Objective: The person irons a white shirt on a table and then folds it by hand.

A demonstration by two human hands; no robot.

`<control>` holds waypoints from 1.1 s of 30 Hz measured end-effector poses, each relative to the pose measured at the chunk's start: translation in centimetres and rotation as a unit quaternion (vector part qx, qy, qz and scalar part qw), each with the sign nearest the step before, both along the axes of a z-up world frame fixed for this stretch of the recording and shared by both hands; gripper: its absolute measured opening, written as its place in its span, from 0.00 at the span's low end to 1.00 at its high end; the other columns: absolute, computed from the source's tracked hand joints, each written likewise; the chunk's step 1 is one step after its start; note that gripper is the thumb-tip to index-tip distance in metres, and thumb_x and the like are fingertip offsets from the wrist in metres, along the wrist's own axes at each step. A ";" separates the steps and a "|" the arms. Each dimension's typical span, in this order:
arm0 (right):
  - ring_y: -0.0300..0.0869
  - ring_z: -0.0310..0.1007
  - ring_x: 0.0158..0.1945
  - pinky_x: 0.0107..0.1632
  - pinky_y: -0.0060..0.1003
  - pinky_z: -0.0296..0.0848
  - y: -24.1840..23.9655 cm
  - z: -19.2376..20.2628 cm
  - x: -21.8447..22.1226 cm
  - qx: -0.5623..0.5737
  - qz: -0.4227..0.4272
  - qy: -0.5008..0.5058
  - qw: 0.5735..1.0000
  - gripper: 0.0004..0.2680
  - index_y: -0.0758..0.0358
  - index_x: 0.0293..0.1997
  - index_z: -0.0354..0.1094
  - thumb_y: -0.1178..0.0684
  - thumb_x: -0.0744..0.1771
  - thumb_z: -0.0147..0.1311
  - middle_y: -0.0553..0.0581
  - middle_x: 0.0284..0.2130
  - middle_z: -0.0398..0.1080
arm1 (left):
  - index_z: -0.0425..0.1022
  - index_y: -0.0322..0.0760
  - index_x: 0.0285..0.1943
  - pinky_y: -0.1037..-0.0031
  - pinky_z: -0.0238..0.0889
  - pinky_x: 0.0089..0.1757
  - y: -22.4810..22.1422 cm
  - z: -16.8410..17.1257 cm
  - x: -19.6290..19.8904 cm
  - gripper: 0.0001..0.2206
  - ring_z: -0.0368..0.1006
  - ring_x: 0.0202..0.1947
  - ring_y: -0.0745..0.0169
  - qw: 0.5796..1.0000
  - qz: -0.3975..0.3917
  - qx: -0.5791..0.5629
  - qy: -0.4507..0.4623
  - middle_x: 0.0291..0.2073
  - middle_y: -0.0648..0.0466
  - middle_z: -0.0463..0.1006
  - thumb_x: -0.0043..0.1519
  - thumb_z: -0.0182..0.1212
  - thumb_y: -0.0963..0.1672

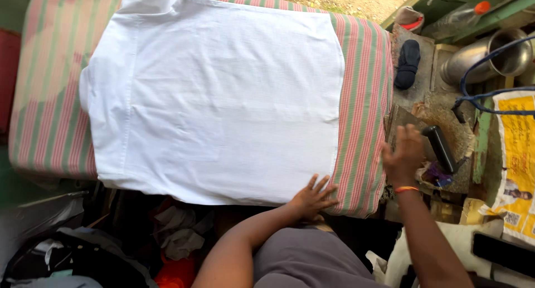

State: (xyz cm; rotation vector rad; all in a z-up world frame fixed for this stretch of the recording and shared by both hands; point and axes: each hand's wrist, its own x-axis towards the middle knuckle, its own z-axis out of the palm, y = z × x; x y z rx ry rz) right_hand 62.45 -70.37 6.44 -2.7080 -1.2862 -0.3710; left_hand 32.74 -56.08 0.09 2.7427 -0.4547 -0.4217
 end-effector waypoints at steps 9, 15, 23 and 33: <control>0.54 0.74 0.24 0.31 0.54 0.72 -2.2 7.9 9.3 -0.075 -0.225 0.316 0.919 0.19 0.76 0.30 0.72 0.43 0.63 0.72 0.69 0.20 0.74 | 0.77 0.43 0.60 0.41 0.41 0.67 13.0 0.0 -8.2 0.19 0.53 0.74 0.41 0.944 0.307 -0.057 -0.106 0.69 0.46 0.66 0.67 0.54 0.53; 0.48 0.75 0.25 0.34 0.48 0.72 1.2 8.7 2.0 -0.137 -0.089 0.337 0.927 0.16 0.70 0.43 0.78 0.48 0.59 0.70 0.66 0.23 0.74 | 0.78 0.35 0.50 0.53 0.62 0.57 34.0 3.0 -27.6 0.12 0.72 0.55 0.44 0.695 0.656 0.082 -0.284 0.49 0.47 0.80 0.62 0.68 0.45; 0.44 0.79 0.30 0.36 0.41 0.78 18.5 4.3 -16.6 -0.244 -0.022 0.547 0.801 0.17 0.66 0.49 0.75 0.55 0.58 0.70 0.60 0.30 0.79 | 0.75 0.30 0.48 0.54 0.68 0.43 48.6 1.2 -35.9 0.23 0.75 0.44 0.38 0.539 0.838 -0.060 -0.061 0.45 0.40 0.79 0.64 0.61 0.55; 0.43 0.82 0.36 0.43 0.40 0.78 43.9 7.5 -36.8 -0.288 0.154 0.509 0.796 0.18 0.63 0.51 0.76 0.51 0.59 0.69 0.59 0.34 0.81 | 0.72 0.34 0.33 0.53 0.68 0.33 50.1 -2.1 -38.4 0.23 0.76 0.29 0.41 0.625 0.764 -0.149 -0.056 0.27 0.44 0.79 0.67 0.57 0.56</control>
